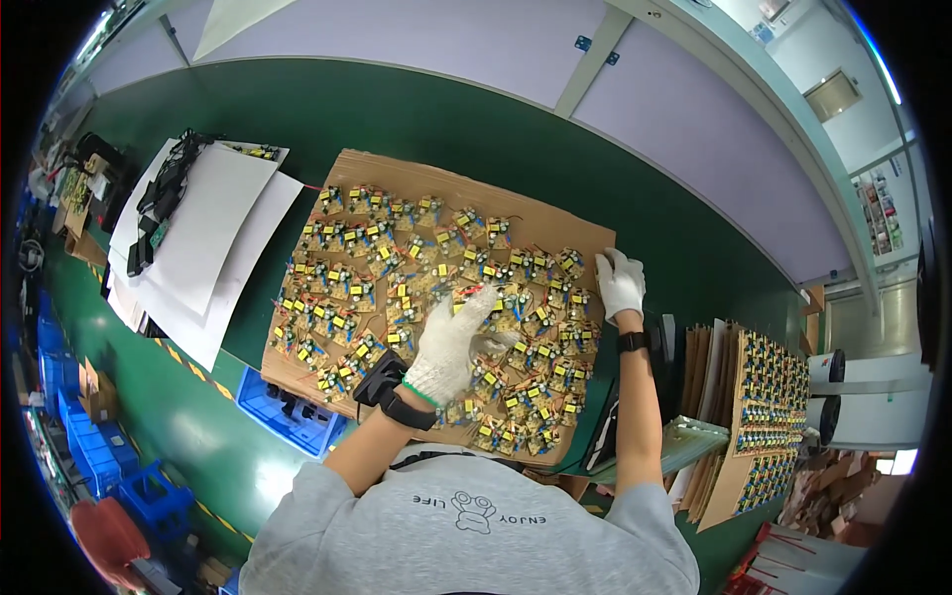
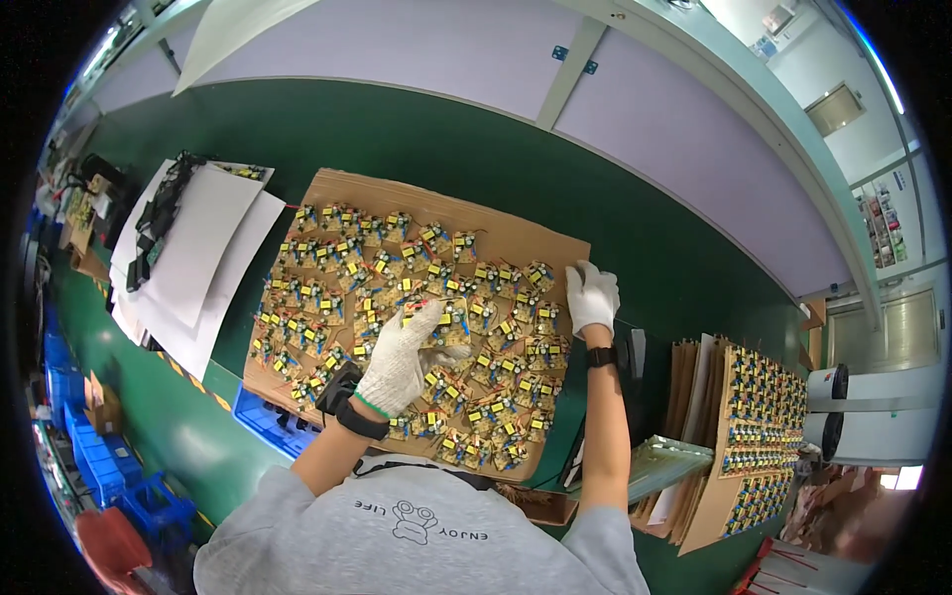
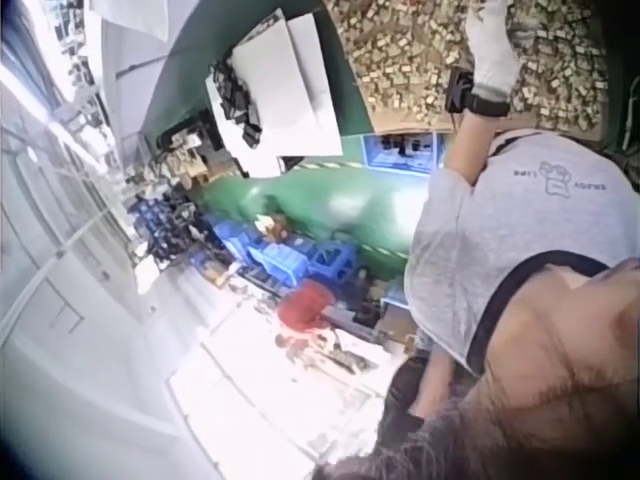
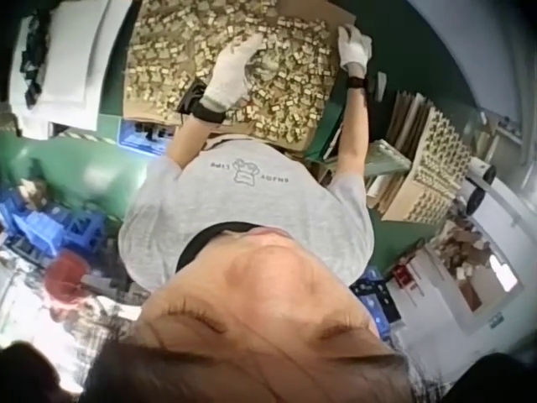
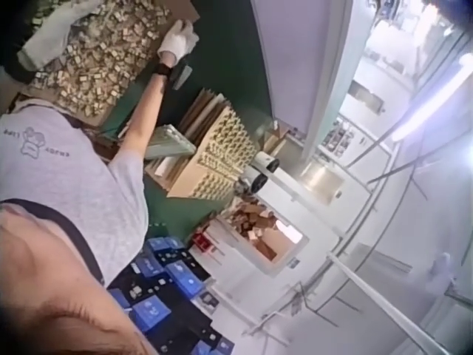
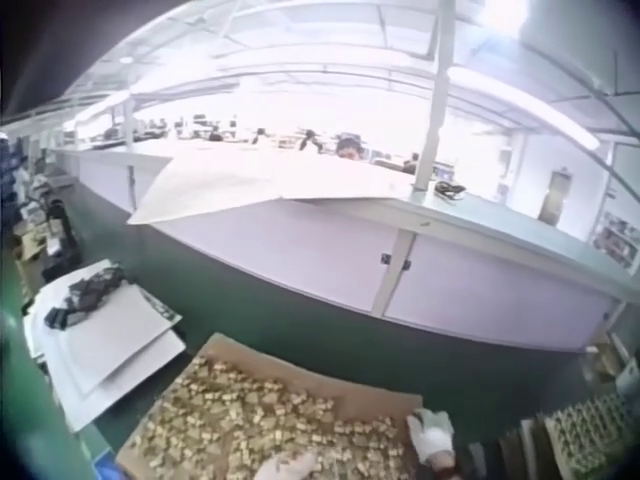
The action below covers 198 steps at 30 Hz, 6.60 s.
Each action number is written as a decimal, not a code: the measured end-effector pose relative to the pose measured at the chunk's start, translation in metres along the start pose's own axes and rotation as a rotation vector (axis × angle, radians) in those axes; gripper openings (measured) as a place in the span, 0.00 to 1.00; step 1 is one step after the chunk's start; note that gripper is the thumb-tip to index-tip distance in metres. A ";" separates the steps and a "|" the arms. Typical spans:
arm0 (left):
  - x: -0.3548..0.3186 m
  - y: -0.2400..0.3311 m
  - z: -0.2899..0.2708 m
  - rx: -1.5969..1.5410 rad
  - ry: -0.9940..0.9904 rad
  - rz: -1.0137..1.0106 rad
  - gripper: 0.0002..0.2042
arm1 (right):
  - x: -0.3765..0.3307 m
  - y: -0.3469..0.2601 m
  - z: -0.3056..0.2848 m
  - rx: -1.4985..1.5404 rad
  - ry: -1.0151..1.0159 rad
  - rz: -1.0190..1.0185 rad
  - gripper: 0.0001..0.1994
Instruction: The person picks up circuit boards from a pile, places them into a green fixture, and returns them to the pile. They also move a white board and a black board while repeating the process.
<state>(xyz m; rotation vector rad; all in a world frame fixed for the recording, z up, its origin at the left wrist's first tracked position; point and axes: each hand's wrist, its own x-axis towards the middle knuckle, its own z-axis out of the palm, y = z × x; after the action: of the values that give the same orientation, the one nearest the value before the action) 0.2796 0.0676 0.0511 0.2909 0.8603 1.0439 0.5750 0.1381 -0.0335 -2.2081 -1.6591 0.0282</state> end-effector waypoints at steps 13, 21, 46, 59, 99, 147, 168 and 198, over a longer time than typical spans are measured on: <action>-0.004 -0.013 0.005 0.131 -0.234 0.091 0.19 | -0.056 -0.100 -0.073 1.130 -0.459 0.394 0.24; -0.016 -0.019 0.017 0.466 -0.113 0.051 0.27 | -0.111 -0.151 -0.062 1.179 -0.180 0.165 0.20; 0.183 0.046 0.051 1.362 0.057 0.866 0.18 | 0.070 -0.085 0.009 0.048 -0.405 -0.490 0.18; 0.194 0.033 0.045 2.170 -0.515 0.793 0.25 | -0.078 0.004 -0.134 0.403 -0.144 -0.100 0.17; -0.071 -0.030 0.026 1.347 -0.033 0.979 0.14 | -0.332 0.162 -0.213 1.024 0.611 0.618 0.19; -0.146 -0.211 0.097 1.173 -1.422 0.631 0.13 | -0.311 0.182 -0.113 0.229 0.636 0.678 0.23; -0.137 -0.252 0.076 1.344 -1.081 0.376 0.31 | -0.300 0.147 -0.098 0.286 0.740 1.106 0.29; -0.106 -0.209 0.087 1.316 -0.741 0.809 0.46 | -0.354 0.154 -0.105 0.459 0.567 0.603 0.18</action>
<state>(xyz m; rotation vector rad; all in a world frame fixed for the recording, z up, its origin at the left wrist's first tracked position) 0.4533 -0.1121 0.0358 2.1246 0.6107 0.8047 0.6347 -0.2573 -0.0571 -2.0101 -0.5889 -0.0487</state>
